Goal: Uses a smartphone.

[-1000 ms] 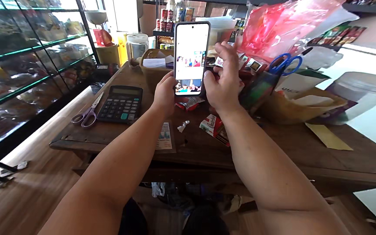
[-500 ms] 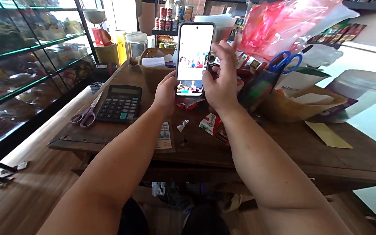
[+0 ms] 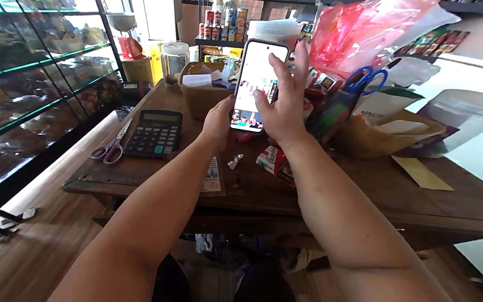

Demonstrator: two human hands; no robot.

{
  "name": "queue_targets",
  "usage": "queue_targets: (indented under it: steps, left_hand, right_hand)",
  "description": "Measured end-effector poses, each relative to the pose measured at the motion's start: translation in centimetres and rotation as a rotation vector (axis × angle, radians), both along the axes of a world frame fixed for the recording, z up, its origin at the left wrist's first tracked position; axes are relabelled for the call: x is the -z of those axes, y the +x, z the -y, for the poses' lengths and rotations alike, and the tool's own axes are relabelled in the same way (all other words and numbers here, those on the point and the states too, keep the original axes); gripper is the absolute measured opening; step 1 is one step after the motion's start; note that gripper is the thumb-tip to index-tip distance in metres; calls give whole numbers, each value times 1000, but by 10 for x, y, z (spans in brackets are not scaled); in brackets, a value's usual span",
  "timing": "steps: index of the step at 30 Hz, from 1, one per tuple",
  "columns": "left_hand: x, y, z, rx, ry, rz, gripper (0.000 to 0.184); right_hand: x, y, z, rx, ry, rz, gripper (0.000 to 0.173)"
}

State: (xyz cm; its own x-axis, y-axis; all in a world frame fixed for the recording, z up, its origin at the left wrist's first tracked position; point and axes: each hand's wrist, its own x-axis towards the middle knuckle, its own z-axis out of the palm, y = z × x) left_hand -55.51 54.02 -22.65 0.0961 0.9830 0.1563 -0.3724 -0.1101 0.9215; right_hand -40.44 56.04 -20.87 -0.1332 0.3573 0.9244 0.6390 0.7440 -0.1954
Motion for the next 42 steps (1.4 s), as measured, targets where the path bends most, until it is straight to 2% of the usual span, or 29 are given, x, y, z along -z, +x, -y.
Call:
queue_targets:
  steps: [4,9,16,21,23,27,42]
  left_hand:
    - [3,2,-2,19,32,-28,44]
    - [3,2,1,32,39,-62,41]
    - [1,-1,1,-6,44,-32,43]
    - [-1,-3,-2,-63,11,85,40]
    - [-4,-4,-1,-94,-11,106,41]
    - [-6,-6,-1,-138,-18,120,41]
    - [-6,-6,-1,-128,-16,133,40]
  right_hand:
    - [-1,2,-2,76,46,38,54]
    - [-2,1,0,132,6,63,54]
    - [-4,1,1,1,51,-53,53]
    - [-10,-3,26,-71,-251,-128,54]
    - [-10,-3,26,-81,-289,-126,52]
    - [0,1,2,-133,-139,-143,48]
    - [0,-1,6,-149,-207,-156,46]
